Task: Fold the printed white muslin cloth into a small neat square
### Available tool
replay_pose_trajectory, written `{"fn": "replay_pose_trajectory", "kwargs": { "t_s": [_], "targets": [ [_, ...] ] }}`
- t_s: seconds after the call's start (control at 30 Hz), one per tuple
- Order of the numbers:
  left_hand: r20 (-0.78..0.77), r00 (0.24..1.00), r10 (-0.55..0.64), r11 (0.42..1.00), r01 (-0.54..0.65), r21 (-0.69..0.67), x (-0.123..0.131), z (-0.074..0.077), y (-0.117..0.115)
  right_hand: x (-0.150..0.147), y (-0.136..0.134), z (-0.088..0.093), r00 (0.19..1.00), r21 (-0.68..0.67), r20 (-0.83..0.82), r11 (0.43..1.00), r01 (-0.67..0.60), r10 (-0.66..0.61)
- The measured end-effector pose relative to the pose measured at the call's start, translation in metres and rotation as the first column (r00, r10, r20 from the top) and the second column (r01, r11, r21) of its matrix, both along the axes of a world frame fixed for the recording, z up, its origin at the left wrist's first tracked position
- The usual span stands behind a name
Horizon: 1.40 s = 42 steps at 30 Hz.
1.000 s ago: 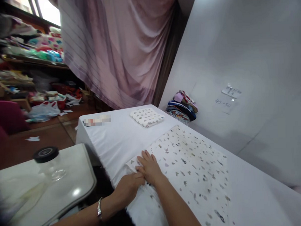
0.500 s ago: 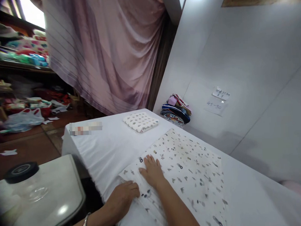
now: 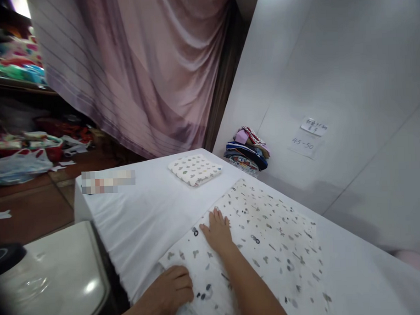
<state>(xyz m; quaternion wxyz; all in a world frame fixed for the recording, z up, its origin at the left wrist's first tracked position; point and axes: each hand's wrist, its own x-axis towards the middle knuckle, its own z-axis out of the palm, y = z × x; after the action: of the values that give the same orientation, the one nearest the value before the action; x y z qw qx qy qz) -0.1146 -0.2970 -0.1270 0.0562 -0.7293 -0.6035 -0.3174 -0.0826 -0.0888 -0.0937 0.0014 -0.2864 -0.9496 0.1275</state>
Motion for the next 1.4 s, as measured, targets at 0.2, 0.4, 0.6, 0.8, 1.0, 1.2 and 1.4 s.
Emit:
{"fn": "replay_pose_trajectory", "kwargs": {
  "t_s": [0.2, 0.4, 0.6, 0.8, 1.0, 1.2, 1.4],
  "targets": [
    [0.008, 1.0, -0.01, 0.995, 0.011, -0.095, -0.003, -0.011, 0.002, -0.014, 0.016, -0.003, 0.997, 0.018, -0.037, 0.997, 0.07, -0.069],
    [-0.003, 1.0, -0.017, 0.997, 0.017, -0.082, -0.006, -0.022, 0.006, -0.023, 0.024, -0.004, 0.997, -0.04, -0.007, 0.996, 0.078, -0.078],
    [0.081, 0.997, -0.017, 0.995, 0.025, -0.101, -0.002, -0.003, 0.0, -0.031, 0.024, 0.006, 0.993, -0.039, -0.001, 0.992, 0.119, -0.119],
    [0.06, 0.998, -0.028, 0.992, 0.035, -0.121, -0.001, 0.01, -0.003, 0.031, -0.022, 0.019, 0.995, -0.04, -0.045, 0.995, -0.091, 0.089],
    [-0.005, 0.998, -0.059, 0.989, 0.058, -0.137, -0.003, 0.018, -0.006, 0.1, -0.072, 0.005, 0.949, -0.049, -0.077, 0.95, -0.308, 0.304],
    [-0.091, 0.995, -0.048, 0.984, 0.031, -0.176, -0.006, 0.025, -0.008, 0.145, -0.071, 0.021, 0.916, -0.159, -0.398, 0.987, -0.009, -0.056],
    [-0.158, 0.987, -0.008, 0.982, -0.022, -0.19, -0.007, 0.028, -0.008, 0.223, -0.1, 0.01, 0.917, 0.038, -0.387, 0.995, -0.093, 0.1]
  ]
}}
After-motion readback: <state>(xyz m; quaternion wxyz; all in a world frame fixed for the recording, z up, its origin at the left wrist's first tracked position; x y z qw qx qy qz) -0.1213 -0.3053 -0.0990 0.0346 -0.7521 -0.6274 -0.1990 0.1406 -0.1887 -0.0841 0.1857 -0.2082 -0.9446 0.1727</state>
